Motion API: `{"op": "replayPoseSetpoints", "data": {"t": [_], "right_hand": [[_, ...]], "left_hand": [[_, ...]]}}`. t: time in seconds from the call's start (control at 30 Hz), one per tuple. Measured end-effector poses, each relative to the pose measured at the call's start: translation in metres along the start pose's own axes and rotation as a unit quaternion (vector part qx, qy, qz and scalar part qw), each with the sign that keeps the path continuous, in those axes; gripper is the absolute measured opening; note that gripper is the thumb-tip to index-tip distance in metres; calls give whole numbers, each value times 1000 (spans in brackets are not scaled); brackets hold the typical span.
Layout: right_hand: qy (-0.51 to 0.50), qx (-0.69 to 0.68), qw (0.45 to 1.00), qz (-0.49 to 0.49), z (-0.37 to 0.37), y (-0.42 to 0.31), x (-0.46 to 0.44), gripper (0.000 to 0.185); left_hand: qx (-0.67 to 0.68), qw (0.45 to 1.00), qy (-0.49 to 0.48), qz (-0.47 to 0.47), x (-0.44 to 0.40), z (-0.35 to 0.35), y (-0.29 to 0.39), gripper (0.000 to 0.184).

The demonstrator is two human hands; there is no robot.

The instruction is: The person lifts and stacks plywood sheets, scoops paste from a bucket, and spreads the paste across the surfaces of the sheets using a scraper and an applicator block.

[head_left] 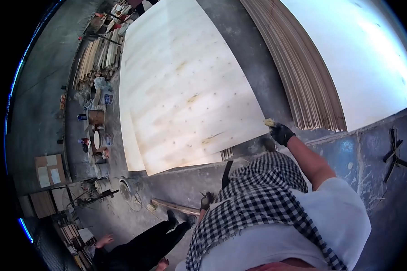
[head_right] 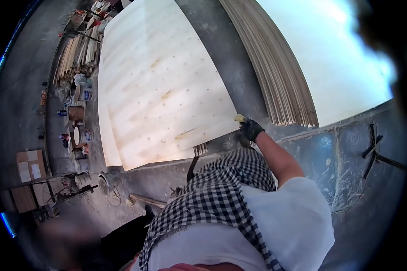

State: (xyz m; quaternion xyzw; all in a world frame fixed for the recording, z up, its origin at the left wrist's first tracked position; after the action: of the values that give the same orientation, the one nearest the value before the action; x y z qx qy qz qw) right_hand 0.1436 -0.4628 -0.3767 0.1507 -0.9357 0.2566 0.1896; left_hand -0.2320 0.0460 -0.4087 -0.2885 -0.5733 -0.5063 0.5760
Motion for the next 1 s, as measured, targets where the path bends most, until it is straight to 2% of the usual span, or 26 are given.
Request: {"op": "replayPoseSetpoints", "data": {"t": [0.07, 0.13, 0.17, 0.2, 0.27, 0.3, 0.33, 0.37, 0.4, 0.47, 0.57, 0.6, 0.67, 0.7, 0.77, 0.8, 0.83, 0.87, 0.9, 0.93, 0.97, 1.0], "right_hand": [[-16, 136, 986, 94, 36, -6, -5, 27], [-32, 305, 928, 209, 80, -11, -14, 27], [68, 149, 982, 98, 106, 4, -20, 28], [169, -15, 985, -19, 134, 26, -22, 28], [146, 154, 976, 42, 170, 33, -30, 28], [170, 166, 971, 24, 190, 34, -39, 27], [193, 179, 965, 7, 197, 35, -42, 27], [304, 61, 947, -84, 174, 28, -30, 36], [328, 65, 938, -89, 171, 29, -37, 35], [376, 77, 918, -98, 174, 31, -49, 33], [266, 104, 958, -10, 180, 36, -95, 21], [275, 108, 955, -3, 171, 29, -102, 19], [293, 121, 948, 15, 143, 8, -98, 16], [278, 149, 949, 13, 134, -4, -107, 15], [282, 248, 926, 40, 136, -21, -122, 14], [281, 297, 911, 53, 139, -28, -134, 14], [281, 259, 923, 42, 129, -35, -146, 11], [253, 289, 922, 54, 100, -48, -152, 11], [222, 319, 919, 74, 66, -62, -166, 11], [186, 350, 913, 99, 35, -82, -190, 11], [56, 534, 826, 173, 28, -97, -221, 13], [-29, 682, 678, 273, 24, -108, -245, 17]], "left_hand": [[-10, 1000, -29, 0, 7, 8, 0, 48], [70, 990, -102, 61, 45, -3, 0, 47], [39, 984, -159, 71, 52, -10, -3, 47], [96, 973, -143, 157, 76, -28, 3, 47], [-8, 991, -28, 130, 94, -37, -8, 45], [84, 969, -140, 186, 103, -61, -9, 45], [175, 923, -250, 236, 124, -81, -5, 44], [185, 925, -239, 231, 137, -89, -7, 44], [166, 942, -166, 241, 147, -91, -12, 44], [162, 938, -199, 235, 159, -104, -14, 42], [203, 915, -244, 248, 152, -106, -33, 41], [160, 938, -166, 260, 150, -101, -33, 40], [128, 955, -114, 242, 158, -104, -20, 41], [41, 971, -54, 229, 163, -118, 7, 41], [-125, 971, 70, 191, 176, -147, 78, 41], [-242, 953, 92, 160, 153, -148, 93, 44], [-375, 915, 143, 32, 109, -138, 97, 49], [-469, 862, 161, -105, 107, -169, 155, 54], [-424, 895, 134, -49, 99, -186, 190, 57], [-434, 882, 147, -107, 47, -190, 199, 59], [-467, 868, 108, -127, 21, -213, 234, 45], [-643, 643, 109, -402, -15, -243, 250, 32]]}}
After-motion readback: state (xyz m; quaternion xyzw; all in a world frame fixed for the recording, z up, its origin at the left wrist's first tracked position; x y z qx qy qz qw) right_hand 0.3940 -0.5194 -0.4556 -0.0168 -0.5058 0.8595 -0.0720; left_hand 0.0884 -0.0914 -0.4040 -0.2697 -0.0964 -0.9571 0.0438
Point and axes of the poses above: each hand's wrist, its own x-axis away from the middle knuckle, its own z-axis out of the back of the hand, y = z × x, the point moved 8 cm from there along -x, towards the middle knuckle, and after that the axes turned 14 degrees about z, right-handed, at the moved point
